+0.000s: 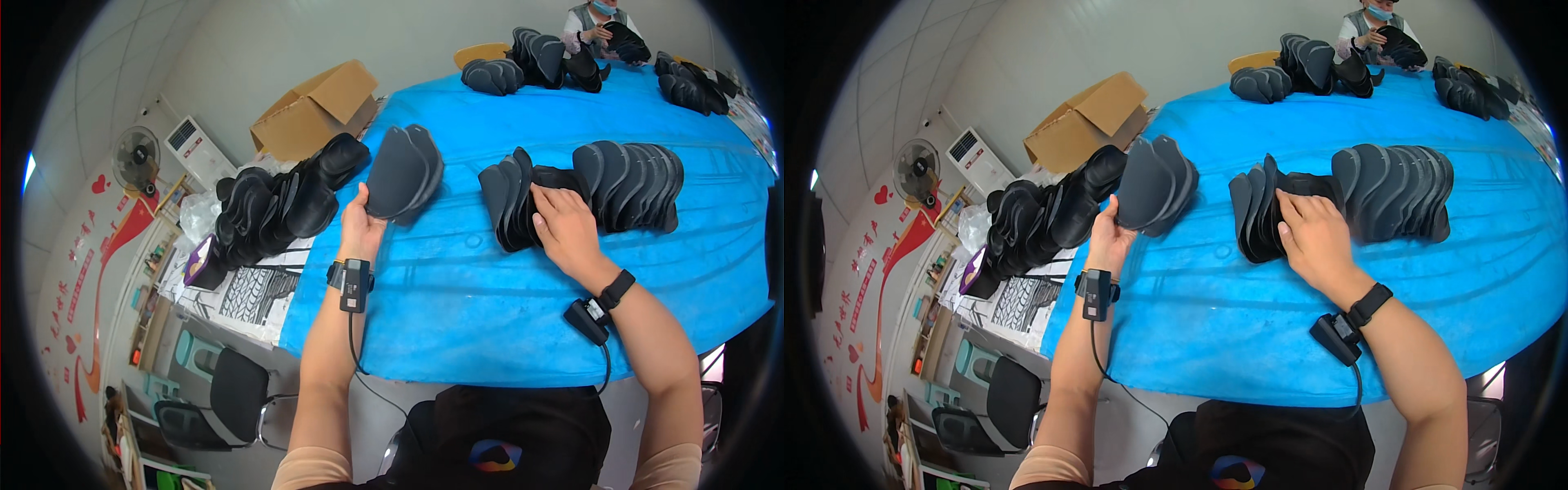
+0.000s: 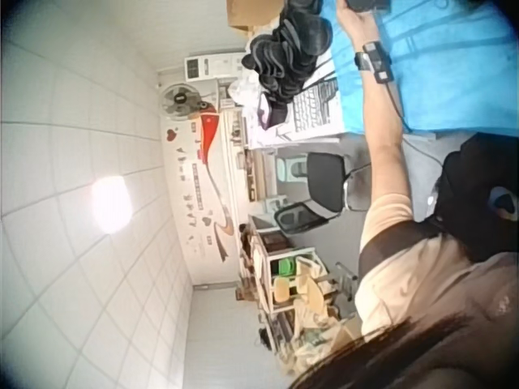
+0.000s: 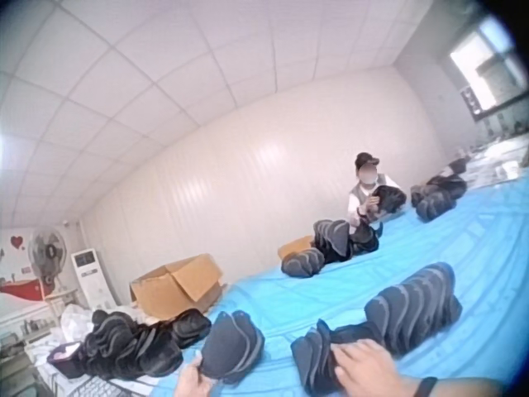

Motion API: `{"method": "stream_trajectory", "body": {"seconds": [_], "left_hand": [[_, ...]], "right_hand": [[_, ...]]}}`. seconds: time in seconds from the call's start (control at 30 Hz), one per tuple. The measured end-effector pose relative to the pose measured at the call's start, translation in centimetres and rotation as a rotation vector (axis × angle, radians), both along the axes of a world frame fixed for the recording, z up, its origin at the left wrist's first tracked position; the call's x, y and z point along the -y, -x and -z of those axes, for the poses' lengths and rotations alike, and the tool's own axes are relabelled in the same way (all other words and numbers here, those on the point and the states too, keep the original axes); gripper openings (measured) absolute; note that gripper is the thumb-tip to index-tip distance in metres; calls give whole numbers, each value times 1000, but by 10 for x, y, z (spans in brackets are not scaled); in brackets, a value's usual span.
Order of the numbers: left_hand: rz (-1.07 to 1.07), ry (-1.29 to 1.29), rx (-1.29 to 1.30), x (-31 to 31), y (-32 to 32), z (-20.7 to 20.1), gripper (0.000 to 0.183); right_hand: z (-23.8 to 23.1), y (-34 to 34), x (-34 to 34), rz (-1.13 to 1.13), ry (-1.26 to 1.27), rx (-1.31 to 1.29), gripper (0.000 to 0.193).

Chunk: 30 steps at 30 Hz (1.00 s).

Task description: Organizing and stacking grey shoe components on a table in a manufacturing facility.

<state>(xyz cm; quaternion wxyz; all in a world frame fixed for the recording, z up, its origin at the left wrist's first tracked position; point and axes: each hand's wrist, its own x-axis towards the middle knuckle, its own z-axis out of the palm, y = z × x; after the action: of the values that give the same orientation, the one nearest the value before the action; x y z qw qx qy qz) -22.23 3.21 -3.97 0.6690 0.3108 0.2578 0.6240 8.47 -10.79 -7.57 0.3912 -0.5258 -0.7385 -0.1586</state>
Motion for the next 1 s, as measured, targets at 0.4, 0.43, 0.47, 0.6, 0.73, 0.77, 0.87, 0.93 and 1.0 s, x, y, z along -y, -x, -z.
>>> {"method": "stream_trajectory", "body": {"seconds": [0.4,0.43,0.47,0.6,0.73,0.77,0.87,0.93,1.0], "left_hand": [[-282,278,-10,-30,49,22,45],[-306,352,-31,-29,50,22,50],[-309,354,-32,-27,52,22,50],[-314,452,-505,-28,68,20,58],[-663,71,-1204,-48,98,45,64],[-839,-207,-1351,-59,111,53,63],[-589,-686,-1250,-60,107,60,62],[-557,-743,-1281,-48,90,60,70],[-469,-833,-1454,-19,66,38,82]], "right_hand": [[-1,1,0,-4,25,8,44],[-1,0,1,2,28,9,44],[0,0,0,0,29,7,44],[-1,0,2,10,41,15,46],[-4,2,4,3,42,15,47],[-5,5,2,-3,34,8,47],[-5,5,2,-3,41,-2,48],[-4,3,3,-6,57,-1,48],[-2,-2,4,13,64,4,48]]}}
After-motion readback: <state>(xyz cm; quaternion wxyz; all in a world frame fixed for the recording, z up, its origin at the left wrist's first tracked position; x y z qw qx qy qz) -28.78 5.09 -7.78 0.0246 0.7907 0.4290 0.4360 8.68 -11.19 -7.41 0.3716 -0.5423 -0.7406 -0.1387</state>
